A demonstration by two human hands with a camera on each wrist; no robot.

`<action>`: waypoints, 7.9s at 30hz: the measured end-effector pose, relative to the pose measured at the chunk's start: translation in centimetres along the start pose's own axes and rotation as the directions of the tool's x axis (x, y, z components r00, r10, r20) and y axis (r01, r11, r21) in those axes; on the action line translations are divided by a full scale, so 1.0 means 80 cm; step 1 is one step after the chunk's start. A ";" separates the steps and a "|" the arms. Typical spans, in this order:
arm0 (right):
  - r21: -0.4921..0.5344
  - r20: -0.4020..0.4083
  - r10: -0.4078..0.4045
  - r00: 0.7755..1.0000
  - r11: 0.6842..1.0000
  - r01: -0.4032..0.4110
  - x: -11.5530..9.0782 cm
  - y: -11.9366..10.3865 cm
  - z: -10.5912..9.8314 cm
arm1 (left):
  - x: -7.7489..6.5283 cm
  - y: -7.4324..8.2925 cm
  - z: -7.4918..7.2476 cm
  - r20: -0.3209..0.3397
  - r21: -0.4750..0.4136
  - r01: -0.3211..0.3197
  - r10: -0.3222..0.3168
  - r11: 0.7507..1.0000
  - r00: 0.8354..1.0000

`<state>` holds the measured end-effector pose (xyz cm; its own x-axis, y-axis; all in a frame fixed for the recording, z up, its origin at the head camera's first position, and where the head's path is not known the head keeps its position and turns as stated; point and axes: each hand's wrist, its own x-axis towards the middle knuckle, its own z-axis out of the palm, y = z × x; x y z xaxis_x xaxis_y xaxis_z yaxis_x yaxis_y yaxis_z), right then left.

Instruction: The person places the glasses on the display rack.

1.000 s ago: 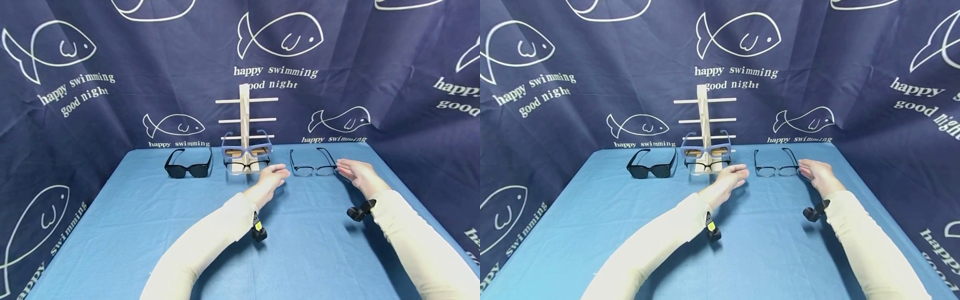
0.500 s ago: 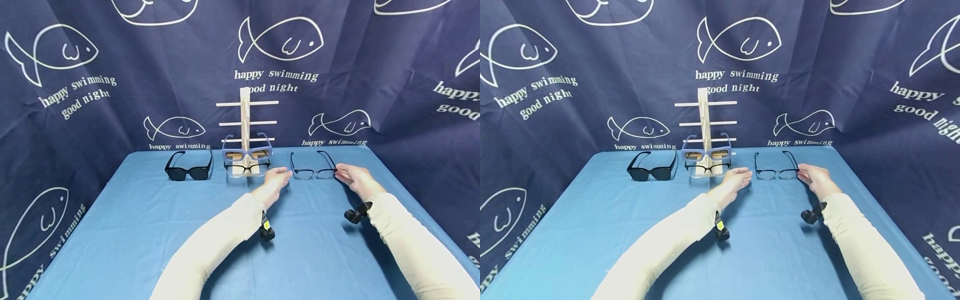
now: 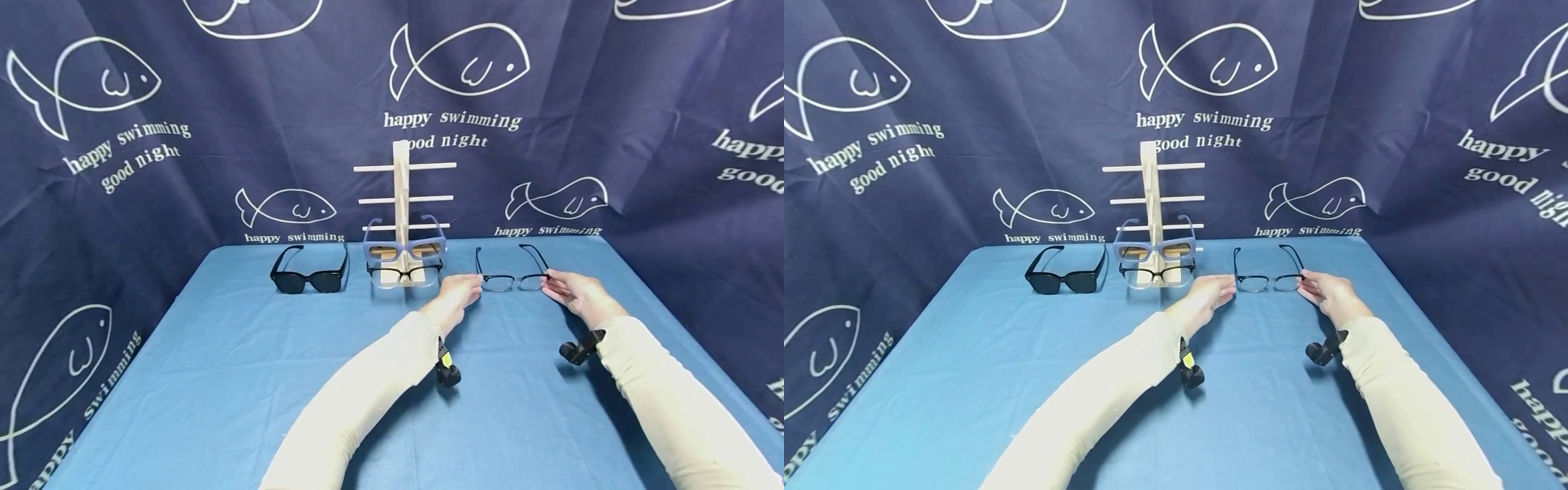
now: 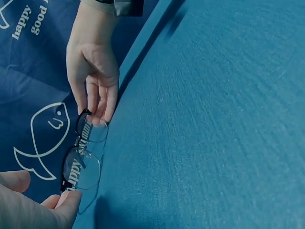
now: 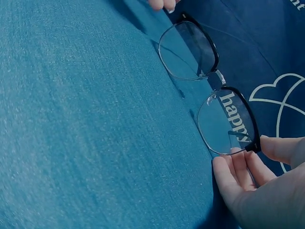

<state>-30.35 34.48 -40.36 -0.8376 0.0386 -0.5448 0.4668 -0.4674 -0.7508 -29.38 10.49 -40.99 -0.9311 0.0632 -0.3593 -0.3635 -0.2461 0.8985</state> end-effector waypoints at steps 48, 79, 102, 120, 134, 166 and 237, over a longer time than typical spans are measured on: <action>0.011 0.027 -0.028 0.999 1.000 0.028 -0.013 0.007 0.004 | 0.014 -0.015 0.014 -0.062 0.074 0.038 -0.033 0.997 0.998; 0.043 0.105 -0.081 0.991 0.996 0.077 -0.048 0.007 0.012 | -0.004 -0.002 0.006 -0.005 -0.110 -0.085 0.085 0.990 0.996; 0.089 0.207 -0.124 0.971 0.990 0.107 -0.077 0.011 0.011 | -0.026 0.003 -0.006 0.037 -0.073 -0.096 0.099 0.993 0.994; 0.188 0.307 -0.112 0.945 0.981 0.055 -0.086 0.016 -0.005 | -0.044 0.009 -0.010 0.130 -0.031 -0.044 0.048 0.999 0.990; 0.249 0.341 -0.178 0.923 0.964 0.094 -0.101 0.012 0.005 | -0.056 0.028 -0.014 0.153 -0.140 -0.094 0.116 0.986 0.981; 0.373 0.458 -0.203 0.865 0.928 0.020 -0.124 0.006 0.015 | -0.082 0.060 -0.024 0.167 -0.205 -0.174 0.209 0.963 0.964; 0.340 0.488 -0.395 0.779 0.908 0.247 -0.156 0.014 0.106 | -0.121 0.111 -0.085 0.095 -0.133 -0.378 0.392 0.916 0.915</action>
<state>-21.76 26.01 -31.22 -0.9748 -0.2162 0.0541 0.1203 -0.7146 -0.6891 -23.35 1.12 -31.24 -0.9975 0.0529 0.0469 0.0235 -0.3780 0.9255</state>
